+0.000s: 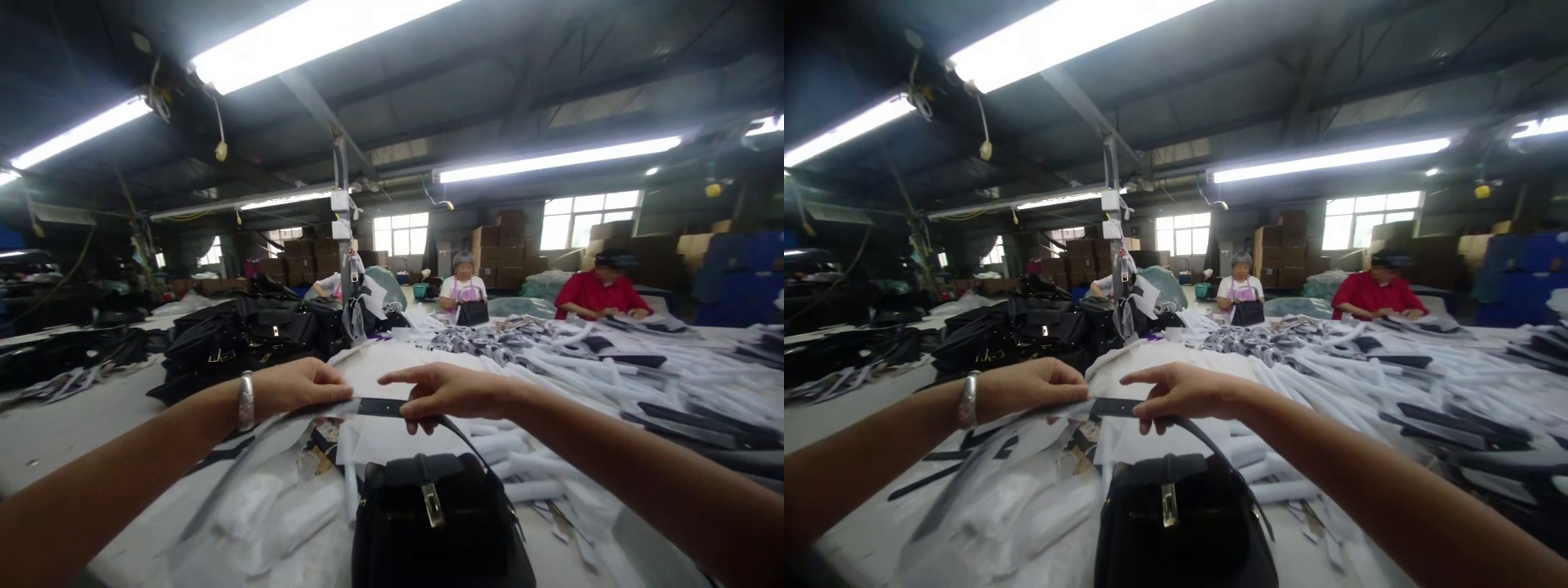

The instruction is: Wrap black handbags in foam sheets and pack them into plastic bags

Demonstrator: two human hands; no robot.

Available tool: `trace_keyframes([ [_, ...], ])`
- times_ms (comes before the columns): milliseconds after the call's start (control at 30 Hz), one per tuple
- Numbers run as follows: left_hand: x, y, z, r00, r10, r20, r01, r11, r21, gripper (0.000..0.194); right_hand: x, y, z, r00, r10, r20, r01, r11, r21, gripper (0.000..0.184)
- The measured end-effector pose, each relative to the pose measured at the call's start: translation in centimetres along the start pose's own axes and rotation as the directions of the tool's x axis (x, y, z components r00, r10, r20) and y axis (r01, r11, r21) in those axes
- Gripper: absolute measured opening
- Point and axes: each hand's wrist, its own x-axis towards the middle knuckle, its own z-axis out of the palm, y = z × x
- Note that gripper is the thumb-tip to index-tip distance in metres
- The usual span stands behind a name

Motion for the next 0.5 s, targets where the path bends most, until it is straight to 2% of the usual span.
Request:
trace_keyframes([
  [100, 2.9, 1.9, 3.2, 0.993, 0.055, 0.108, -0.056, 0.998, 0.007, 0.052, 0.3, 0.6, 0.8, 0.999, -0.053, 0.007, 0.053, 0.997, 0.053, 0.077],
  [167, 4.3, 2.4, 4.6, 0.986, 0.064, 0.152, -0.067, 0.998, 0.014, 0.053, -0.8, 1.6, 0.8, 0.997, -0.076, -0.026, 0.077, 0.997, 0.029, 0.074],
  [233, 5.0, 2.2, 5.0, 0.982, 0.053, 0.183, -0.059, 0.998, 0.026, 0.052, -2.8, 3.1, 0.3, 0.997, -0.051, -0.062, 0.049, 0.998, -0.034, 0.068],
  [300, 5.3, 1.7, 4.7, 0.978, 0.028, 0.206, -0.038, 0.998, 0.043, 0.051, -5.1, 4.7, -0.5, 0.996, 0.024, -0.09, -0.031, 0.997, -0.077, 0.063],
  [367, 5.4, 1.3, 4.4, 0.974, 0.003, 0.225, -0.018, 0.998, 0.064, 0.052, -6.7, 6.1, -1.1, 0.988, 0.086, -0.126, -0.092, 0.995, -0.045, 0.063],
  [433, 6.0, 1.5, 4.7, 0.969, -0.01, 0.247, -0.011, 0.996, 0.085, 0.053, -7.3, 7.1, -1.1, 0.981, 0.089, -0.175, -0.088, 0.996, 0.019, 0.068],
  [500, 7.0, 2.2, 6.0, 0.968, -0.006, 0.252, -0.024, 0.993, 0.116, 0.052, -6.9, 7.6, -0.6, 0.976, 0.043, -0.213, -0.031, 0.998, 0.061, 0.072],
])
